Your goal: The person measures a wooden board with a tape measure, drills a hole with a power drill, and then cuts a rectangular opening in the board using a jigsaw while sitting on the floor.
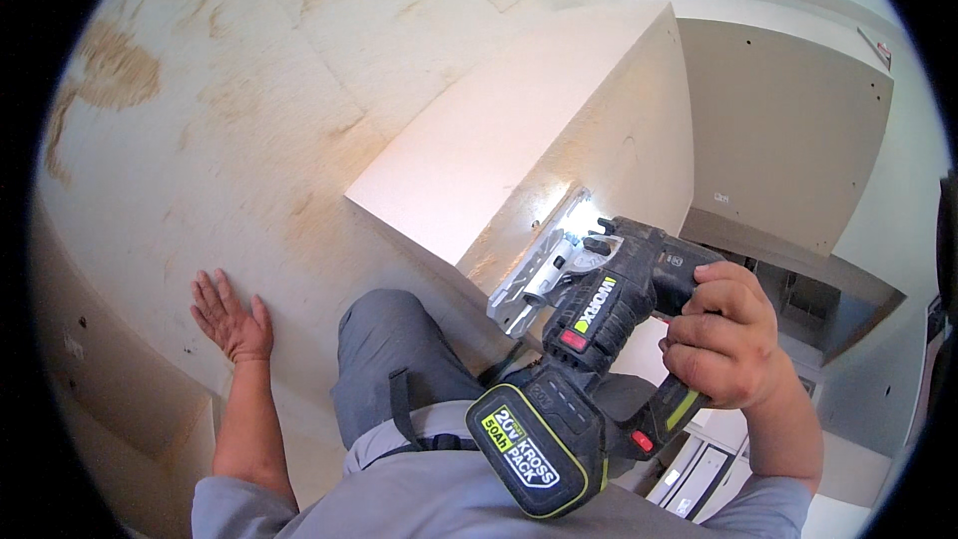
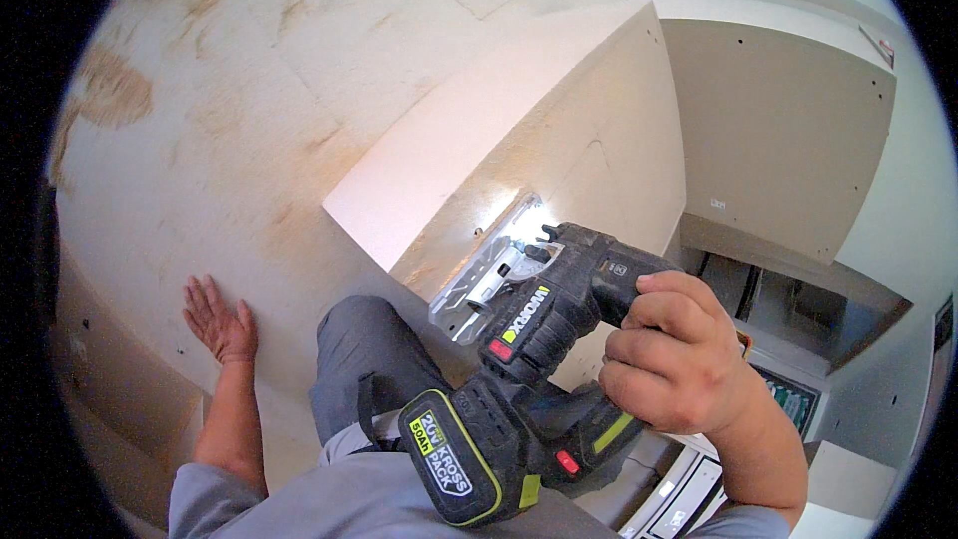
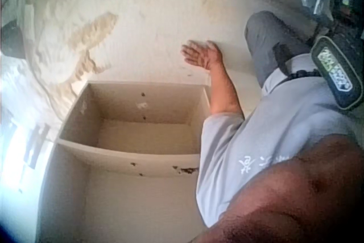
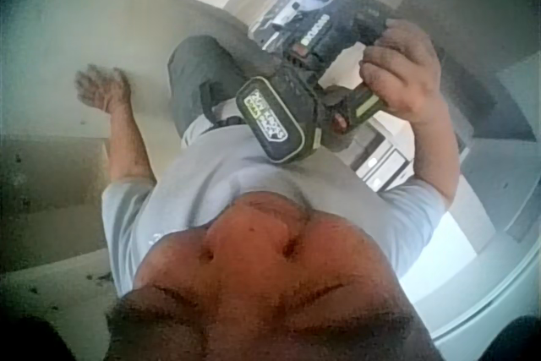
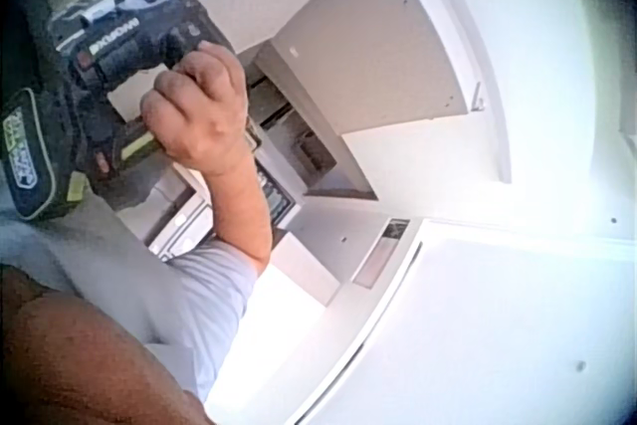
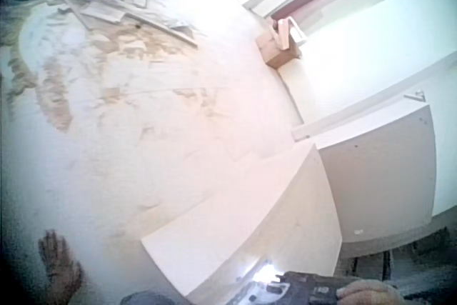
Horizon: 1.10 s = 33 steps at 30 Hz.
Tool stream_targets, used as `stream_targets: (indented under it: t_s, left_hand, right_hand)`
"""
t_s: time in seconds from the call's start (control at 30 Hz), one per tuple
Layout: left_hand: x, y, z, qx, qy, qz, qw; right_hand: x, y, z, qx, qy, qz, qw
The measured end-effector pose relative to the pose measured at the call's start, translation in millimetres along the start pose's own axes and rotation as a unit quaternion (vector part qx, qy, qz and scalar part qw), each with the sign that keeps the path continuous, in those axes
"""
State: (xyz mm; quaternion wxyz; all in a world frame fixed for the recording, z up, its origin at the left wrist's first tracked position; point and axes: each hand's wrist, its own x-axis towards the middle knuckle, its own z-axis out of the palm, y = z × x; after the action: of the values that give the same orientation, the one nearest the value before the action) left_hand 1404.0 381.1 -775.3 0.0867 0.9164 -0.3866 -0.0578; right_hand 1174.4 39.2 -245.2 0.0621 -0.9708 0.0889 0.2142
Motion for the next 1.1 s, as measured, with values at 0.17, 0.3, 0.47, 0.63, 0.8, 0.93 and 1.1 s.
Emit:
stream_targets:
  t_s: [0.17,0.3,0.47,0.63,0.8,0.93,1.1]
  left_hand:
    - [-7.9,-3.8,2.8,0.011,-0.028,-0.016,0.999]
    - [-11.3,-5.1,2.5,0.007,-0.009,-0.005,1.0]
    - [-18.8,-10.4,1.1,0.014,-0.01,-0.004,1.0]
    - [-25.2,-14.7,2.3,0.016,-0.019,-0.006,1.0]
    - [-32.6,-18.0,3.5,0.019,-0.018,-0.012,1.0]
    - [-39.2,-22.7,3.0,0.017,-0.014,-0.009,1.0]
    - [-49.3,-26.5,5.6,0.021,-0.012,-0.014,1.0]
  right_hand:
    - [0.8,-1.8,-0.7,0.0,-0.001,0.007,1.0]
    - [0.7,-0.5,0.6,-0.007,0.003,0.001,1.0]
    - [1.5,0.6,1.1,-0.009,0.005,0.001,1.0]
    - [2.9,-0.3,0.2,-0.01,0.006,0.0,1.0]
    - [3.6,-0.2,0.2,-0.022,0.008,-0.005,1.0]
    - [2.1,-1.5,-0.1,-0.023,0.004,-0.002,1.0]
    - [0.9,-2.5,2.2,-0.022,0.01,0.002,1.0]
